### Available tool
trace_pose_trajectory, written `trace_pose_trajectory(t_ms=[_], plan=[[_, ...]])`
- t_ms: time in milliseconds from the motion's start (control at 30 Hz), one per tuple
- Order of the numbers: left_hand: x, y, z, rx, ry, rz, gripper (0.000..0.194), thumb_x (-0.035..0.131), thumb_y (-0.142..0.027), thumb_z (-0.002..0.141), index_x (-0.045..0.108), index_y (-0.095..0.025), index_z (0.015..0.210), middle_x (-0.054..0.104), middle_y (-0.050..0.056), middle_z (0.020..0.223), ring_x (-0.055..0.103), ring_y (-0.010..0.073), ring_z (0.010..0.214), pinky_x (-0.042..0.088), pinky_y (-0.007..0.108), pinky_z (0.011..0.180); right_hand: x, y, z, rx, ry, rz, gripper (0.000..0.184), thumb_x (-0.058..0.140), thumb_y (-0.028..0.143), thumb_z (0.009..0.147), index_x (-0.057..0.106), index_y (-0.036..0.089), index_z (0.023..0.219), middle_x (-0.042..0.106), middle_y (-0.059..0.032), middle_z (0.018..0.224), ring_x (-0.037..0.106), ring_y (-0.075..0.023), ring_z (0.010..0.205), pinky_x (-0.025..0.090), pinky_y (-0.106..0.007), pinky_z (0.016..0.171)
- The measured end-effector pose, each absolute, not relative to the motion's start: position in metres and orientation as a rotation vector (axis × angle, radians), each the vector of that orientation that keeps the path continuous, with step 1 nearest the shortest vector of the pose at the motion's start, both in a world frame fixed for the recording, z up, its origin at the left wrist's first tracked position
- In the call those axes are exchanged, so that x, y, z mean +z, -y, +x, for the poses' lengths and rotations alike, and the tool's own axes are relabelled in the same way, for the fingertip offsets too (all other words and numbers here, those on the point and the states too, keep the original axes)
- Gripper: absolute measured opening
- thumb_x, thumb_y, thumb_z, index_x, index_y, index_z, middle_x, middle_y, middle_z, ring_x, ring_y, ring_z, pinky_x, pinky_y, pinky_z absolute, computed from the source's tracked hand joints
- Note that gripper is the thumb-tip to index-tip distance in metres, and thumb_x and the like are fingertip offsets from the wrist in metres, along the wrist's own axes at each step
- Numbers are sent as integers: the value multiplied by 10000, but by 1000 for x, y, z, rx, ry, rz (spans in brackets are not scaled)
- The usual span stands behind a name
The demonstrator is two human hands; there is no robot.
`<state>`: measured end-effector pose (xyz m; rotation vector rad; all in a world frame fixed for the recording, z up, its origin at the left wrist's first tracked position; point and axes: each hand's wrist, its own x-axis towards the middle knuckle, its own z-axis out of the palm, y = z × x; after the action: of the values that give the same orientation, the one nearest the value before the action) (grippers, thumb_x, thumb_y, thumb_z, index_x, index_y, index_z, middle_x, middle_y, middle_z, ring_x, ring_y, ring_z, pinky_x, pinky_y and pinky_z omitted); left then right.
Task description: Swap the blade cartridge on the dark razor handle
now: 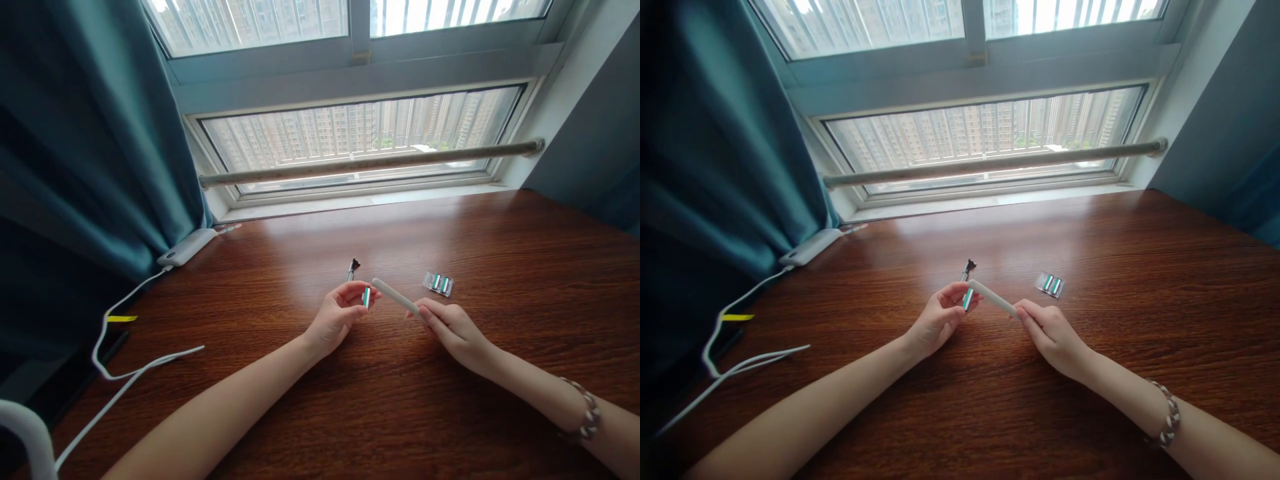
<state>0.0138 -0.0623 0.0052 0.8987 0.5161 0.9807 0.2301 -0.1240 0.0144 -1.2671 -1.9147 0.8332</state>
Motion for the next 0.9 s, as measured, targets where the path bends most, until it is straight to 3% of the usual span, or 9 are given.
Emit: trace_pose_trajectory(t_ms=[367,567,767,900], plan=[[8,65,13,959,-539,918,342,722,-131,581,640,-164,911,664,71,929,591,197,924,377,340,901,16,123,225,836,2075,-1207,354,339,333,890,546,133,685,362,38,536,333,-68,483,273,-202,499],[5,67,12,972,-532,908,164,676,-169,652,661,-128,810,663,69,887,604,176,866,410,314,869,15,120,228,784,2222,-1227,329,366,335,882,583,139,731,398,36,540,337,-70,495,261,-206,503],[7,66,14,1017,-640,975,255,595,-316,739,636,-123,900,643,122,981,561,228,990,399,370,892,11,120,228,737,2074,-1271,355,374,344,873,590,132,688,402,35,512,341,-68,469,267,-202,478],[23,68,6,965,-968,1502,250,569,-381,742,632,-153,822,642,66,844,585,183,798,436,298,743,8,118,231,670,1982,-1331,345,371,351,872,626,133,791,522,9,559,432,-86,495,311,-203,498]])
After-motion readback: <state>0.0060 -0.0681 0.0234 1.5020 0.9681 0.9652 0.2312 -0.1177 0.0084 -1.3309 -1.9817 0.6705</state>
